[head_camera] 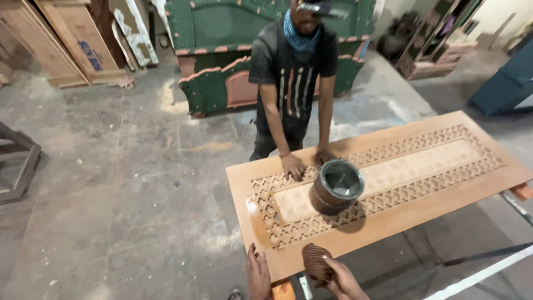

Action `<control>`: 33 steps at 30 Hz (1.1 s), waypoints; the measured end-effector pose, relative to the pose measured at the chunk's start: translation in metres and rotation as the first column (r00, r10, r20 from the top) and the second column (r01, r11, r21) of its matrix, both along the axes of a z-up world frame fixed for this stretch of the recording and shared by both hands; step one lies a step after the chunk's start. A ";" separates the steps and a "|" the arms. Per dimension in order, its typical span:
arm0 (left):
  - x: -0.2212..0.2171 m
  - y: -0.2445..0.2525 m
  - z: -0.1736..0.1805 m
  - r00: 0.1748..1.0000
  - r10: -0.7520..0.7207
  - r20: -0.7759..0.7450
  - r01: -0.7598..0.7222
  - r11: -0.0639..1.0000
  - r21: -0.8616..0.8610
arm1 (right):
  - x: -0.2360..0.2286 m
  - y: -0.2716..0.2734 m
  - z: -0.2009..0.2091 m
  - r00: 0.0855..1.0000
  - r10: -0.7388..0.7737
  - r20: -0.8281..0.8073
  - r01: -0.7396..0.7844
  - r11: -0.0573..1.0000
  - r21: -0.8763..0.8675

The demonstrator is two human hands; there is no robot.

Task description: The person applies a liquid finish to a large, carved wooden panel using a cloth. They dip the cloth into a metal can and wipe the surface, focusing on the intricate carved patterns. Another person assists by holding the panel steady.

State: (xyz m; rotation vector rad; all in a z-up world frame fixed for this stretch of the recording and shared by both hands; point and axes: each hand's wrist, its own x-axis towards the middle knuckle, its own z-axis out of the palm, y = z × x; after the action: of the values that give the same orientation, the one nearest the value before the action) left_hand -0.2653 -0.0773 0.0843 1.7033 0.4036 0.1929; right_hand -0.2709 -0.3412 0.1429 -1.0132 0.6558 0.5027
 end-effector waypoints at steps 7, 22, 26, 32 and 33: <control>0.000 -0.045 0.066 0.982 -0.184 0.047 0.182 0.982 0.044 | -0.036 -0.033 0.030 0.963 -0.265 -0.057 0.267 0.899 0.347; 0.088 -0.110 0.110 0.938 -0.340 0.071 0.344 0.937 -0.065 | 0.179 -0.085 0.170 0.675 0.695 0.250 0.147 0.206 -0.967; 0.111 -0.118 0.105 0.911 -0.412 0.016 0.412 0.906 -0.101 | 0.241 -0.081 0.140 0.674 0.698 -0.240 -0.074 -0.259 -0.963; 0.139 -0.117 0.092 0.920 -0.391 -0.041 0.382 0.914 -0.137 | 0.302 -0.075 0.042 0.570 0.663 -0.485 -0.158 -0.490 -0.857; 0.137 -0.115 0.089 0.927 -0.373 -0.022 0.368 0.921 -0.127 | 0.304 -0.077 0.037 0.557 0.642 -0.527 -0.258 -0.469 -0.845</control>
State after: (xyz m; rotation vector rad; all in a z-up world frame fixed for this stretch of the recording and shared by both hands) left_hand -0.1283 -0.1928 0.1735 1.6330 0.1159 -0.1463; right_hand 0.0334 -0.4181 0.1803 -3.1101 0.0149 0.6041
